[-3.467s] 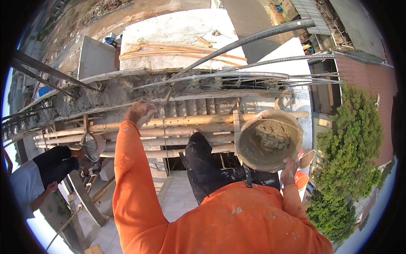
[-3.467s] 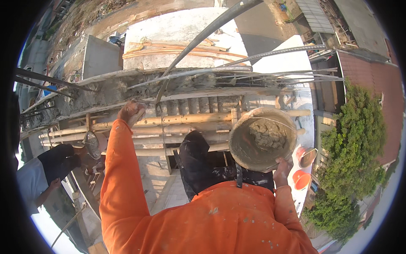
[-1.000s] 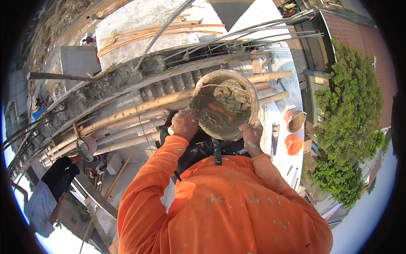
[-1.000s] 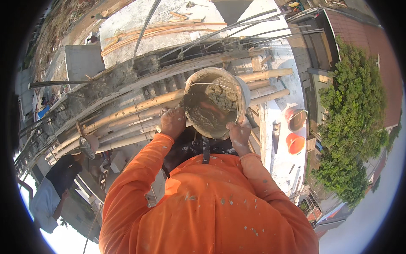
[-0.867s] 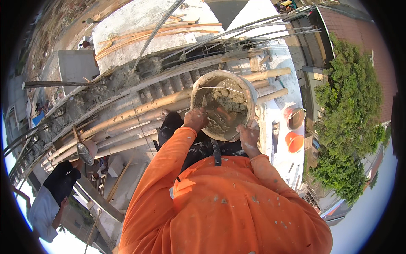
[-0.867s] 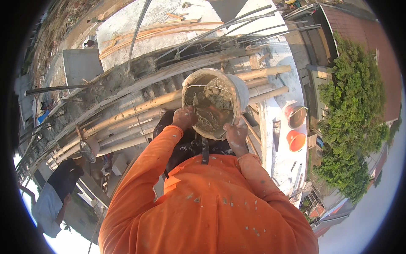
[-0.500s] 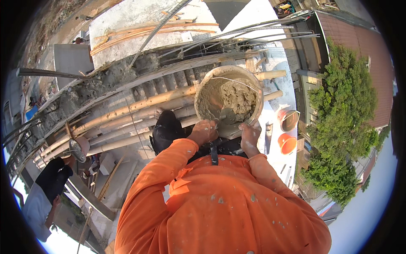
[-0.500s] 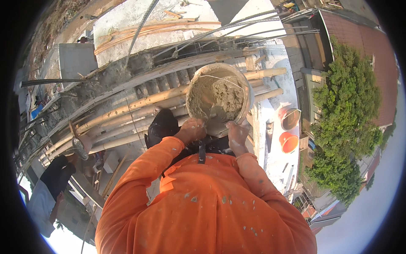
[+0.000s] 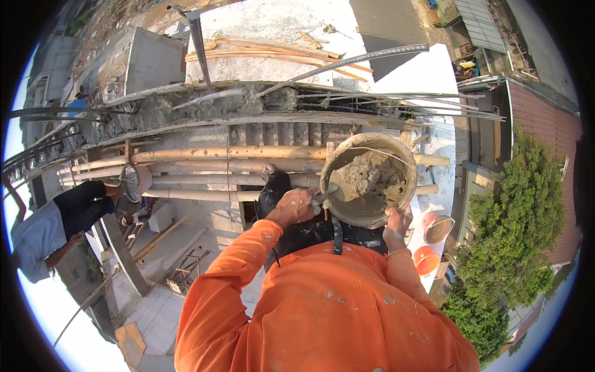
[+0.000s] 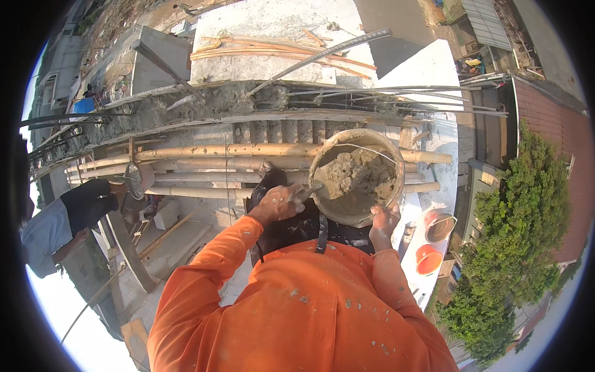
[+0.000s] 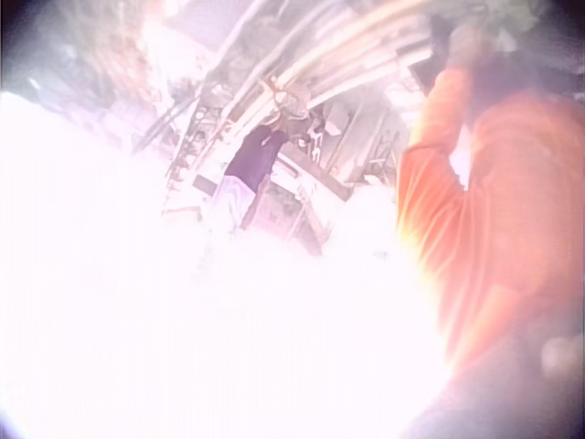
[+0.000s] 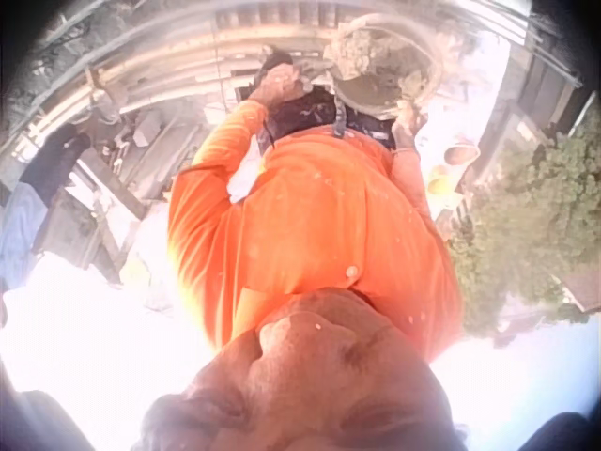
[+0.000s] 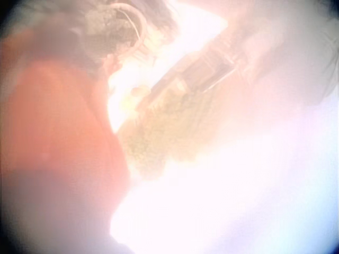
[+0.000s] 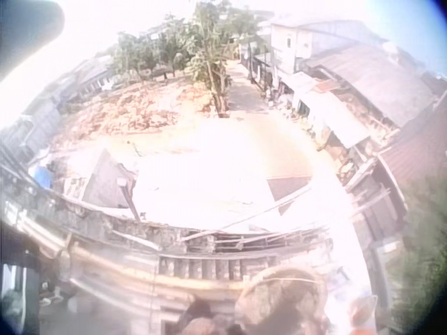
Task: The person applies wet mortar to a brick wall using a trowel and a bucket, then positions and secures rebar into the wet cement.
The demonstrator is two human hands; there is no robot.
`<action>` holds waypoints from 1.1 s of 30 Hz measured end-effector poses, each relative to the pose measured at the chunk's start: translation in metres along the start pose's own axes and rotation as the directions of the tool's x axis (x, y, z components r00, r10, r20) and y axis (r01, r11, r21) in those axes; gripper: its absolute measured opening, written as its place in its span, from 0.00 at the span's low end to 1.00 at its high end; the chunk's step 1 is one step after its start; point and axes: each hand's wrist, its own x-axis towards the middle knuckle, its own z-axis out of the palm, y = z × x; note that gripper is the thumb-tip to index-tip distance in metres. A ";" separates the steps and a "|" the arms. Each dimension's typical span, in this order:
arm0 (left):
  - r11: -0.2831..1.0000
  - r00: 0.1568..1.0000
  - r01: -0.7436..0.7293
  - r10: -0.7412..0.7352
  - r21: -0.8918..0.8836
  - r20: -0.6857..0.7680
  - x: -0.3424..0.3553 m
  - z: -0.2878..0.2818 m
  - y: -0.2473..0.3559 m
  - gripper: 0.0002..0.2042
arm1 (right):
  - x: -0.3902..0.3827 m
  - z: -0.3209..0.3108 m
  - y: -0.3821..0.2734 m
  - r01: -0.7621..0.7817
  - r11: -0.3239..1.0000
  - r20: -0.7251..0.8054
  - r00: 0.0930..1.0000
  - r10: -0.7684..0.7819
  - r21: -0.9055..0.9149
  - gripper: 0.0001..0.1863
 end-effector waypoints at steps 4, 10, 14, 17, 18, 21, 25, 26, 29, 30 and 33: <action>0.999 0.984 0.006 -0.015 -0.053 -0.175 -0.043 -0.049 -0.056 0.18 | 0.005 0.002 0.007 0.012 0.999 -0.024 1.000 -0.014 -0.053 0.17; 0.837 0.945 -0.051 -0.136 -0.544 -0.298 -0.010 -0.100 -0.192 0.12 | -0.002 0.007 0.014 -0.005 0.965 -0.066 0.998 -0.013 -0.262 0.15; 0.487 0.913 -0.190 -0.232 -0.852 -0.336 0.015 -0.116 -0.240 0.17 | -0.013 0.017 0.009 -0.039 0.944 -0.099 0.995 0.006 -0.329 0.14; 0.676 0.907 -0.102 -0.239 -0.730 -0.348 0.010 -0.107 -0.229 0.22 | -0.018 0.028 0.006 -0.106 0.922 -0.140 0.988 0.057 -0.372 0.17; 0.806 0.878 -0.088 -0.216 -0.586 -0.428 0.007 -0.101 -0.220 0.23 | -0.018 0.031 0.005 -0.058 0.936 -0.056 0.998 0.041 -0.348 0.18; 0.959 0.769 0.050 -0.216 -0.281 -0.602 0.006 -0.096 -0.193 0.18 | -0.017 0.037 0.006 -0.071 0.937 -0.050 0.997 0.057 -0.341 0.21; 0.908 0.704 0.393 -0.400 -0.147 -0.587 0.030 -0.117 -0.201 0.15 | -0.016 0.039 0.004 -0.066 0.934 -0.005 0.998 0.069 -0.352 0.22; 0.889 0.673 0.447 -0.406 -0.097 -0.619 0.039 -0.122 -0.209 0.15 | -0.016 0.040 0.003 -0.083 0.930 0.001 0.996 0.089 -0.359 0.22; 0.833 0.536 0.537 -0.460 -0.135 -0.707 0.055 -0.116 -0.234 0.14 | -0.018 0.040 -0.002 -0.015 0.803 0.044 0.998 0.051 -0.596 0.22; 0.842 0.609 0.537 -0.428 -0.050 -0.668 0.056 -0.106 -0.238 0.14 | -0.018 0.040 -0.003 -0.022 0.856 0.091 0.993 0.081 -0.516 0.21; 0.844 0.787 0.354 -0.036 0.402 -0.617 0.050 -0.077 -0.241 0.10 | -0.018 0.040 -0.005 -0.059 0.939 0.037 0.996 0.075 -0.338 0.19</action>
